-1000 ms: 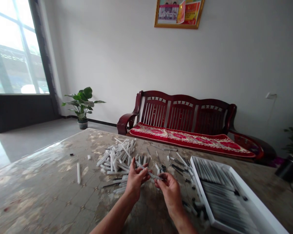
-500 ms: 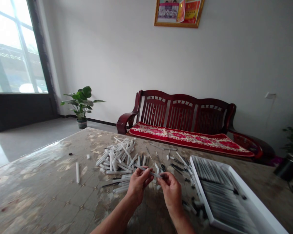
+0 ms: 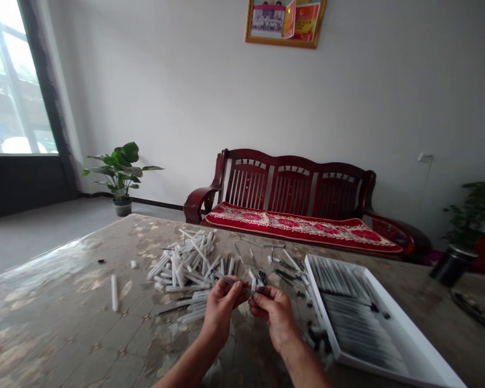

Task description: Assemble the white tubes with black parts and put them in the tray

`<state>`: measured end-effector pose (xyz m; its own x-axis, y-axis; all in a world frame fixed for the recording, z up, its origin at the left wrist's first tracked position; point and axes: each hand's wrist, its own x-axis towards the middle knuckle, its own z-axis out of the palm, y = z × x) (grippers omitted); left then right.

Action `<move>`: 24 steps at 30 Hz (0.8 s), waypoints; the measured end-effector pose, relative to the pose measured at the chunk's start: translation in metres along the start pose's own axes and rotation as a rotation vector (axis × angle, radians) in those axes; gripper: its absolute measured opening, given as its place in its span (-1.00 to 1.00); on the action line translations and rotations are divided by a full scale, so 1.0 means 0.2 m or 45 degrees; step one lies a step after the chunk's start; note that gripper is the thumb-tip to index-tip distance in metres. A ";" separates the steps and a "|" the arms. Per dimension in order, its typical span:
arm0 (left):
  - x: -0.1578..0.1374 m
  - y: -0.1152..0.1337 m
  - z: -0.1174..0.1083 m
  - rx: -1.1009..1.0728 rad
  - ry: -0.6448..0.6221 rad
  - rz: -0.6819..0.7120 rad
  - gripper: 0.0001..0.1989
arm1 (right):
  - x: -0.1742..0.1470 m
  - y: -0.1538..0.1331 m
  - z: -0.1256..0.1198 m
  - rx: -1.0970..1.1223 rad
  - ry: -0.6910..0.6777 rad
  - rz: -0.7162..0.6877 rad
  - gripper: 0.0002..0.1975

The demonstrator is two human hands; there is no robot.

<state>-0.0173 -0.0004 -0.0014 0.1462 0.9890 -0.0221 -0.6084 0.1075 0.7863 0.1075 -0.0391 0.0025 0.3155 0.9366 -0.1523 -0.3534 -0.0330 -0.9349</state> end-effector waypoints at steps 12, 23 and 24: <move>-0.02 -0.05 0.00 0.248 0.021 -0.094 -0.52 | -0.10 -0.26 0.01 -1.706 -0.083 -0.697 -0.86; -0.02 -0.07 0.00 0.387 -0.066 -0.181 -0.56 | 0.04 -0.49 -0.20 -1.706 -0.065 -0.546 -0.84; -0.01 -0.08 0.00 0.395 -0.066 -0.184 -0.57 | 0.06 -0.51 -0.26 -1.701 -0.015 -0.522 -0.85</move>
<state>-0.0085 -0.0043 -0.0138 0.2579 0.9585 -0.1218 -0.3138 0.2023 0.9277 0.1936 -0.0431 0.0788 0.1808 0.9630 0.1997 0.8597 -0.0561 -0.5077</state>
